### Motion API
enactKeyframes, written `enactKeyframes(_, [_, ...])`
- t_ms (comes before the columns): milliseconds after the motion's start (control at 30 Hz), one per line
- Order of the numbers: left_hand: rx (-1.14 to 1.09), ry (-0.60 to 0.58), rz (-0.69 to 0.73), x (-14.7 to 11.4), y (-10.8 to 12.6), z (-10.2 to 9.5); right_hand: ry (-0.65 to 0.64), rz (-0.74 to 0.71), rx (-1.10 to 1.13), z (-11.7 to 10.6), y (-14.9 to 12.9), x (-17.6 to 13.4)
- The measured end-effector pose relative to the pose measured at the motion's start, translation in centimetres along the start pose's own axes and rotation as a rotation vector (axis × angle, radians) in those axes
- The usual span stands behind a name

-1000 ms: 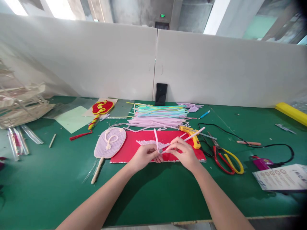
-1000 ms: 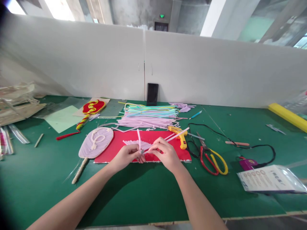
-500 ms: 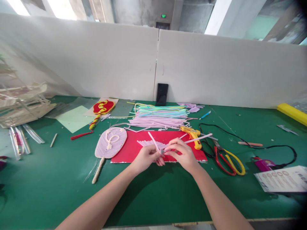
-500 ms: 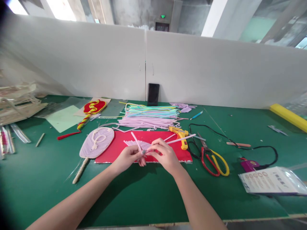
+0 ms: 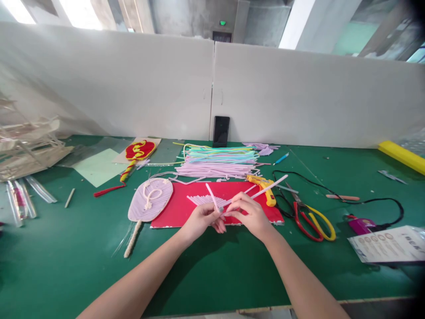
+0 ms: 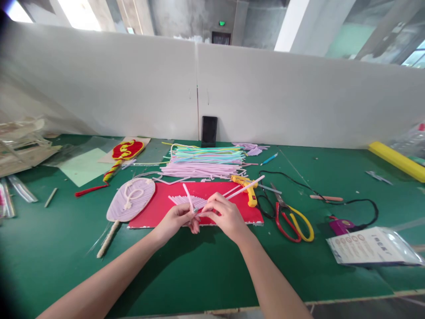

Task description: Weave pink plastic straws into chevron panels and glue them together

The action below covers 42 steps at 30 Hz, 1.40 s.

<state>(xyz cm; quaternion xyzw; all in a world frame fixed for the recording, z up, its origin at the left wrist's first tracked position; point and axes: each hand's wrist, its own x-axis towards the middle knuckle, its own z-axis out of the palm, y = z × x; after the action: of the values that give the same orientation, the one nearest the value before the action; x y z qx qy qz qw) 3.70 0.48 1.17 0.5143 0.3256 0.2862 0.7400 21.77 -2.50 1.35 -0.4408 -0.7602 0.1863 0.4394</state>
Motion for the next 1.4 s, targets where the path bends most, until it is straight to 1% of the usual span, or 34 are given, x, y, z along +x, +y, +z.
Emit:
enactKeyframes(200, [0.029,0.016,-0.007,-0.1,0.3,0.4,0.023,0.014,-0.072,0.3,0.1,0.0])
enactKeyframes(333, [0.041,0.051,0.005,0.0,0.2,-0.1,0.054,-0.009,-0.037,0.3,0.0,0.1])
enactKeyframes(400, [0.042,0.121,0.048,0.2,0.4,-0.7,0.092,-0.020,0.020,0.1,-0.1,0.1])
enactKeyframes(500, [0.037,0.280,0.139,0.4,0.9,-1.5,0.160,-0.016,0.107,-0.5,-0.5,0.2])
enactKeyframes(567, [0.035,0.359,0.187,0.4,1.1,-1.6,0.175,0.030,0.147,-0.6,-0.7,0.2])
enactKeyframes(600, [0.041,0.375,0.203,0.3,1.1,-1.4,0.175,0.078,0.168,-0.5,-0.7,0.3])
enactKeyframes(667, [0.064,0.356,0.220,0.2,1.0,-0.9,0.160,0.230,0.228,-0.1,-0.6,0.3])
enactKeyframes(733, [0.096,0.291,0.212,0.1,0.5,-0.3,0.160,0.372,0.301,0.5,-0.4,0.3])
enactKeyframes(767, [0.102,0.253,0.205,0.1,0.3,0.0,0.168,0.414,0.331,0.8,-0.3,0.3])
enactKeyframes(867, [0.091,0.161,0.169,0.1,-0.3,0.3,0.197,0.446,0.385,1.2,-0.2,0.4])
enactKeyframes(933, [0.069,0.131,0.161,0.0,-0.5,0.3,0.190,0.447,0.422,1.2,-0.3,0.5])
enactKeyframes(1067, [0.036,0.129,0.211,-0.1,-0.3,0.4,0.161,0.422,0.512,1.2,-0.6,0.6])
enactKeyframes(1133, [0.052,0.128,0.212,-0.2,-0.1,0.4,0.168,0.446,0.563,1.5,-0.5,0.5])
enactKeyframes(1200, [0.084,0.092,0.194,-0.1,0.0,0.3,0.202,0.488,0.587,1.7,-0.2,0.5])
enactKeyframes(1267, [0.161,0.064,0.198,0.0,0.2,-0.1,0.270,0.516,0.577,1.7,0.1,0.6])
enactKeyframes(1333, [0.319,0.126,0.244,0.2,0.4,-1.0,0.373,0.534,0.562,1.4,0.3,0.9])
enactKeyframes(1400, [0.568,0.346,0.308,0.3,0.8,-2.3,0.455,0.553,0.556,0.9,0.3,1.3])
